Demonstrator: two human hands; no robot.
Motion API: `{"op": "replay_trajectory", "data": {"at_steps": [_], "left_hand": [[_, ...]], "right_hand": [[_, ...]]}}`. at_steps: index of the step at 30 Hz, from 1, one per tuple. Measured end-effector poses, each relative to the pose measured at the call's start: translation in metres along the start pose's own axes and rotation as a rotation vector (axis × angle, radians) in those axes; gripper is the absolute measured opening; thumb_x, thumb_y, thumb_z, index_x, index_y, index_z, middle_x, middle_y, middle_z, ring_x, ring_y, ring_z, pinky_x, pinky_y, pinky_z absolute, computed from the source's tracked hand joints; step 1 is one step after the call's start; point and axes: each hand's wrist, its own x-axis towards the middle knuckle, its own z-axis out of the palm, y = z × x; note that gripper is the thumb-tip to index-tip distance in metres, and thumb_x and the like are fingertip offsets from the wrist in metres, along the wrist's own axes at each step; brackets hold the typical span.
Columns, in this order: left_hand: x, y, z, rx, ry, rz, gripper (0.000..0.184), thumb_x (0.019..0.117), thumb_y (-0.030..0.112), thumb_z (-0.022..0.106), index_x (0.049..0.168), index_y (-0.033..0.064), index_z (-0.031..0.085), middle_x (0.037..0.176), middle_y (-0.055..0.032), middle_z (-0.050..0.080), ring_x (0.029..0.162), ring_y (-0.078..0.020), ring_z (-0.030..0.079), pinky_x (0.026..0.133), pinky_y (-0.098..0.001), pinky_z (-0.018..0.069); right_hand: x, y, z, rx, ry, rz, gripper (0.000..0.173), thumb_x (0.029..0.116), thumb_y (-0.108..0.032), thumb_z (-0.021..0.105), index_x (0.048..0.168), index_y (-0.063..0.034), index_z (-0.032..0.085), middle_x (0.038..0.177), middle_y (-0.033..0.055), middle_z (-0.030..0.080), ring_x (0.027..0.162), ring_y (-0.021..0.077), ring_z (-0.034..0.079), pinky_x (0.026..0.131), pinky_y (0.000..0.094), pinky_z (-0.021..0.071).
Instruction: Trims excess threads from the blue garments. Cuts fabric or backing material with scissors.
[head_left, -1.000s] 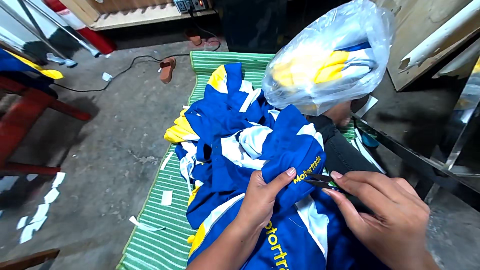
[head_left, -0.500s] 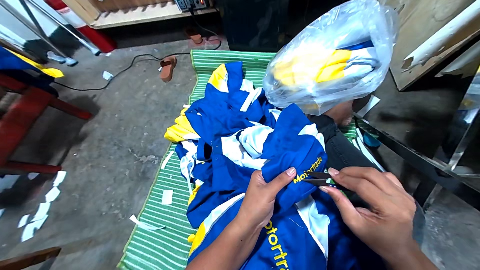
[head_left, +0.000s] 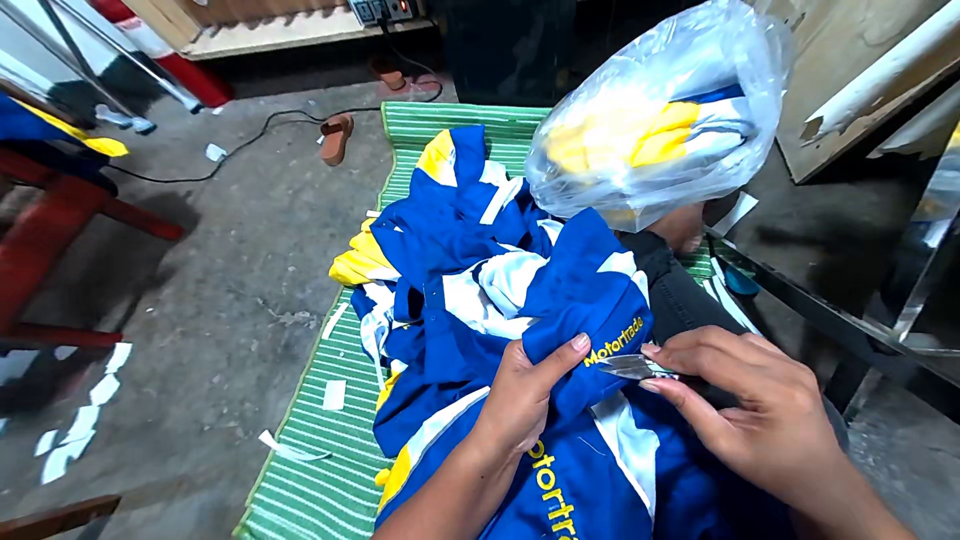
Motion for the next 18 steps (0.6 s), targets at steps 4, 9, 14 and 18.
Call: {"op": "replay_trajectory", "data": {"at_steps": [4,9,14,18], "left_hand": [[0.001,0.001,-0.001,0.003,-0.018,0.003,0.011,0.0965,-0.003,0.059,0.101,-0.0015,0.069,0.092,-0.0100,0.074,0.088,-0.0138,0.073,0.087,-0.0324,0.0602],[0.001,0.001,-0.001,0.025,-0.030,-0.003,0.010,0.0950,-0.003,0.061,0.097,-0.0007,0.071,0.090,-0.0087,0.075,0.086,-0.0122,0.073,0.086,-0.0307,0.0602],[0.002,0.001,-0.003,0.045,-0.037,0.007,0.011,0.0945,-0.003,0.061,0.096,-0.0002,0.071,0.090,-0.0081,0.075,0.086,-0.0115,0.073,0.085,-0.0301,0.0599],[0.003,0.001,-0.004,0.065,-0.043,-0.002,0.011,0.0947,-0.003,0.061,0.096,0.0005,0.071,0.089,-0.0071,0.075,0.086,-0.0108,0.072,0.085,-0.0302,0.0599]], "right_hand": [[0.003,0.005,-0.009,0.072,-0.050,0.045,0.028,0.0989,-0.039,0.066,0.105,-0.0162,0.080,0.103,-0.0009,0.076,0.092,0.0061,0.068,0.077,0.0321,0.0499],[0.011,0.004,-0.010,0.012,-0.093,-0.003,0.029,0.0999,-0.040,0.063,0.103,-0.0174,0.080,0.102,-0.0009,0.076,0.090,0.0079,0.068,0.076,0.0334,0.0492],[0.019,0.002,-0.015,-0.066,-0.124,-0.079,0.029,0.1018,-0.040,0.060,0.101,-0.0190,0.080,0.100,-0.0014,0.077,0.085,0.0090,0.067,0.074,0.0341,0.0455],[0.022,0.001,-0.017,-0.117,-0.129,-0.126,0.030,0.1024,-0.039,0.058,0.100,-0.0190,0.081,0.099,-0.0005,0.077,0.084,0.0116,0.066,0.074,0.0348,0.0452]]}}
